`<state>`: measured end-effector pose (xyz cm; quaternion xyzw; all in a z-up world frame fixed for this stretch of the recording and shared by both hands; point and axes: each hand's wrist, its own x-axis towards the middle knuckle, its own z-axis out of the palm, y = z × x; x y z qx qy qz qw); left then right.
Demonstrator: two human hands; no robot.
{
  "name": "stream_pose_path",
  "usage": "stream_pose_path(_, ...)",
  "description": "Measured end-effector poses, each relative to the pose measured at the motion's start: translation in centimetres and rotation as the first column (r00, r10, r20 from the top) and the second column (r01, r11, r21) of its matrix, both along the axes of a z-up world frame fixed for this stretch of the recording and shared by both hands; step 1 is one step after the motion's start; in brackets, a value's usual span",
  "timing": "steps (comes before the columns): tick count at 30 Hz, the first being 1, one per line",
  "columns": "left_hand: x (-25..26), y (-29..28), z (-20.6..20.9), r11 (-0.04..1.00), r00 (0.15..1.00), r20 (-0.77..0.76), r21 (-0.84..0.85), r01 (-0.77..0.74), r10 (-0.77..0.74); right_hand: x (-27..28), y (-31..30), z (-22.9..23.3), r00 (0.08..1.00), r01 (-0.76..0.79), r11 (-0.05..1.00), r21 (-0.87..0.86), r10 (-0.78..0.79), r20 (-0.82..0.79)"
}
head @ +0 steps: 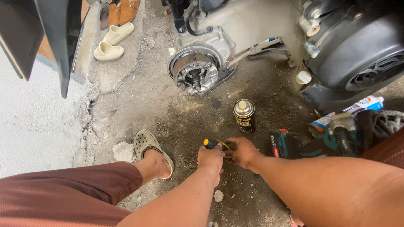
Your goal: The person cleans the motorcycle's rear hub with a spray and cloth, then attempts to fit a wheel onto the hub. They repeatedly try to align the wheel with the hub but do not complete the installation.
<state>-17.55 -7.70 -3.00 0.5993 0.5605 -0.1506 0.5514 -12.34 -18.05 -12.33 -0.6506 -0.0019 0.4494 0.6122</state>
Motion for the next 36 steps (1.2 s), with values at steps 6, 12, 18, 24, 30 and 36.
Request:
stream_pose_path(6,0.6,-0.7,1.4,0.987,0.963,0.256,0.113,-0.114,0.082,1.3,0.0,1.0,0.974,-0.076,0.977,-0.198,0.115,0.195)
stream_pose_path(12,3.0,-0.2,1.9,0.964,0.842,0.518,0.108,-0.241,0.152,2.4,0.6,6.4,0.98,-0.024,0.999,-0.024,0.028,0.197)
stream_pose_path(18,7.6,1.9,0.9,0.905,0.773,0.487,-0.333,-0.265,0.405,2.3,1.9,12.7,0.995,0.089,0.958,-0.274,-0.095,-0.008)
stream_pose_path(24,10.0,3.5,0.2,0.907,0.744,0.543,-0.368,-0.206,0.389,2.9,3.3,15.2,0.986,0.106,0.97,-0.221,-0.131,-0.101)
stream_pose_path(30,11.4,6.2,1.2,0.926,0.785,0.577,-0.377,0.009,0.228,4.2,7.6,16.4,0.961,0.271,0.924,-0.269,-0.274,0.028)
stream_pose_path(36,11.8,7.2,2.2,0.889,0.709,0.545,-0.358,-0.286,0.448,1.2,8.6,16.0,0.93,0.367,0.881,-0.299,-0.356,0.093)
